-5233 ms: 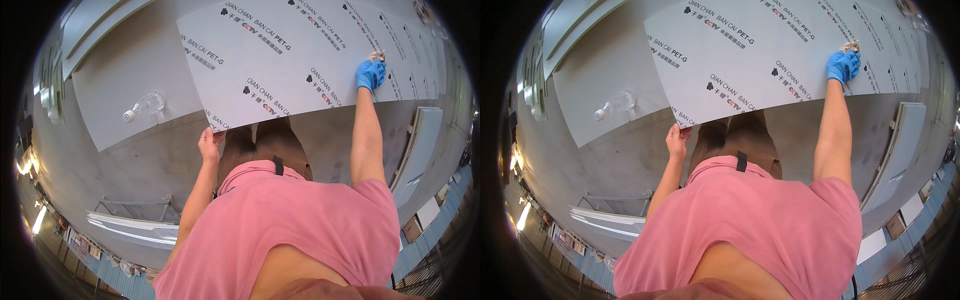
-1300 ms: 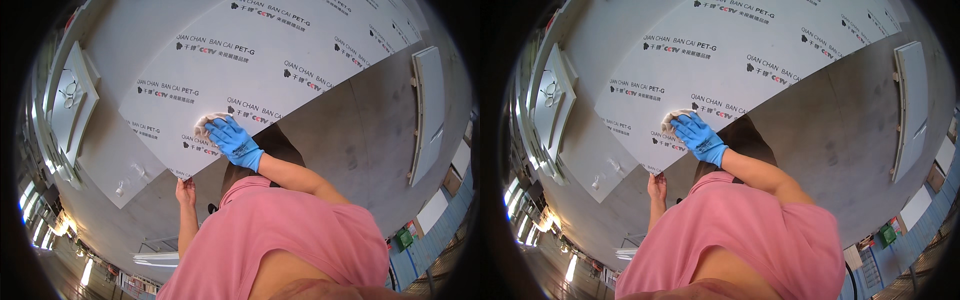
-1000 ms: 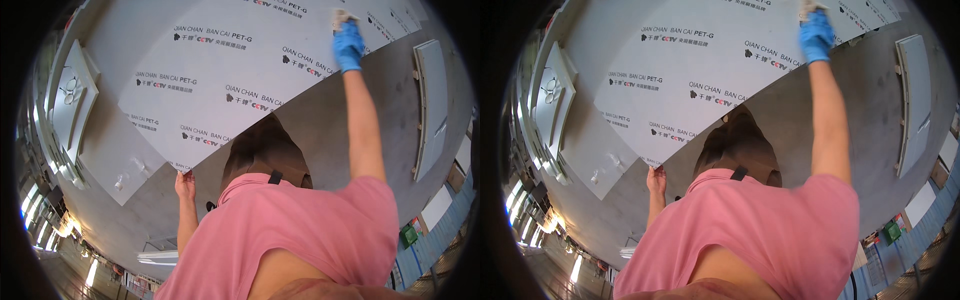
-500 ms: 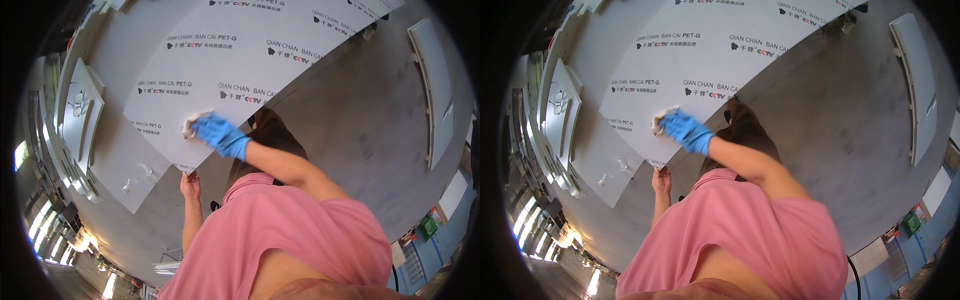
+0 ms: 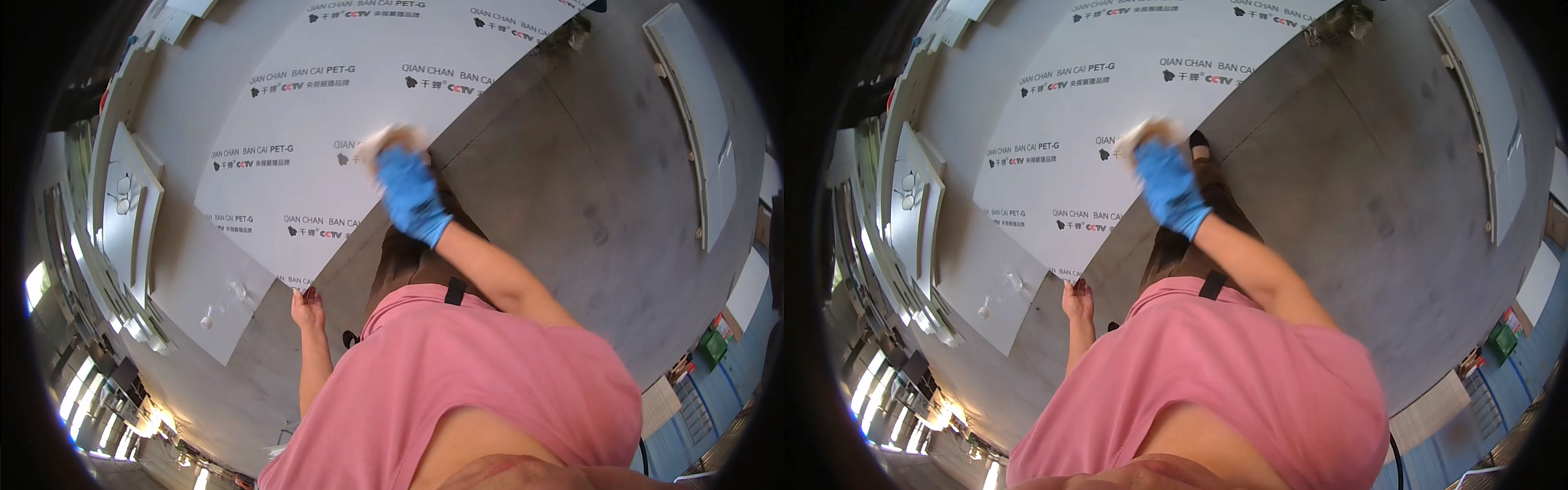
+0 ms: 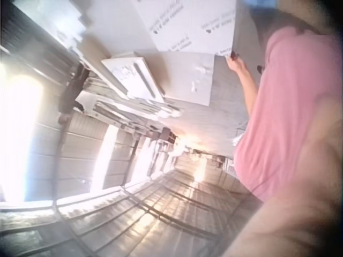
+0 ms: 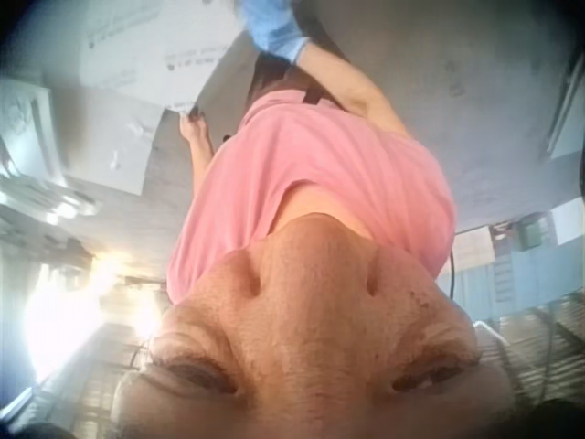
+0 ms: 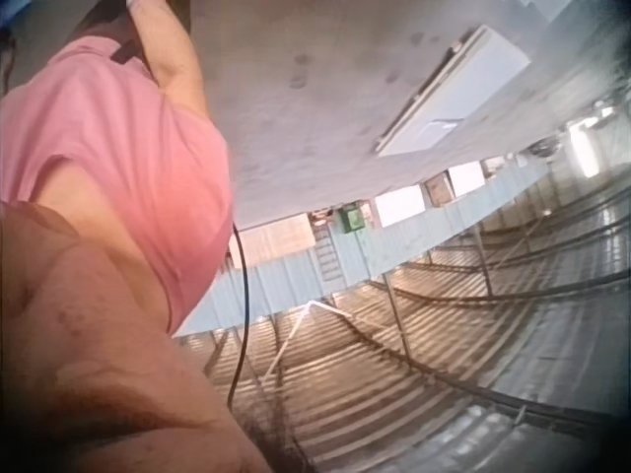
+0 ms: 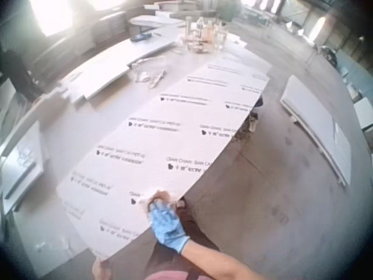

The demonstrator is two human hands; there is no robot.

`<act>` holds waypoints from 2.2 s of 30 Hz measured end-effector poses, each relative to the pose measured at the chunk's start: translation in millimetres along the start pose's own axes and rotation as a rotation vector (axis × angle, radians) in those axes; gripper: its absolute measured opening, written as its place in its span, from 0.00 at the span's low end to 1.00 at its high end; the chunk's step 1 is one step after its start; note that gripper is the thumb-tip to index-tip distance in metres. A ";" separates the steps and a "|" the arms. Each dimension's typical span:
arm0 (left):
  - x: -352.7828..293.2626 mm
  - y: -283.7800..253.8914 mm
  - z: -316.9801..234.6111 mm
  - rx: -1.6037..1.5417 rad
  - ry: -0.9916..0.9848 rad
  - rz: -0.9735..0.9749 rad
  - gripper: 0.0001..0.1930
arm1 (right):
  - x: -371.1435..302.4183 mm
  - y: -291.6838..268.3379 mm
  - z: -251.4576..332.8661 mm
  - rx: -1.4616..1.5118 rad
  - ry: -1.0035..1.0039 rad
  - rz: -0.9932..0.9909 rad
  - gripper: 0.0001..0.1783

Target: The person puts on blue gloves and wipes a large white board with a cloth and liquid from a bottle. They flip the board over and continue wiping the other side, then place it back on the workbench.

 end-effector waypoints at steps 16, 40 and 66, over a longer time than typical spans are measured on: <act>-36.6 144.0 -15.6 1.318 0.904 -0.219 0.33 | 137.4 25.1 -335.1 -0.095 0.406 -0.298 0.21; -104.1 527.7 125.1 1.790 0.724 0.492 0.61 | 222.7 42.3 -546.4 -0.652 0.307 -0.167 0.25; -102.6 551.9 118.7 1.894 0.640 0.468 0.67 | 212.7 14.9 -506.4 -0.171 0.160 0.057 0.22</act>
Point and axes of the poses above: each hand's wrist, its own x-axis towards the middle knuckle, its own y-axis out of the palm, z = x × y, the point moved 4 cm from there along x, towards the middle knuckle, and after that the axes turned 14 degrees about -x, right-handed, at the moved point
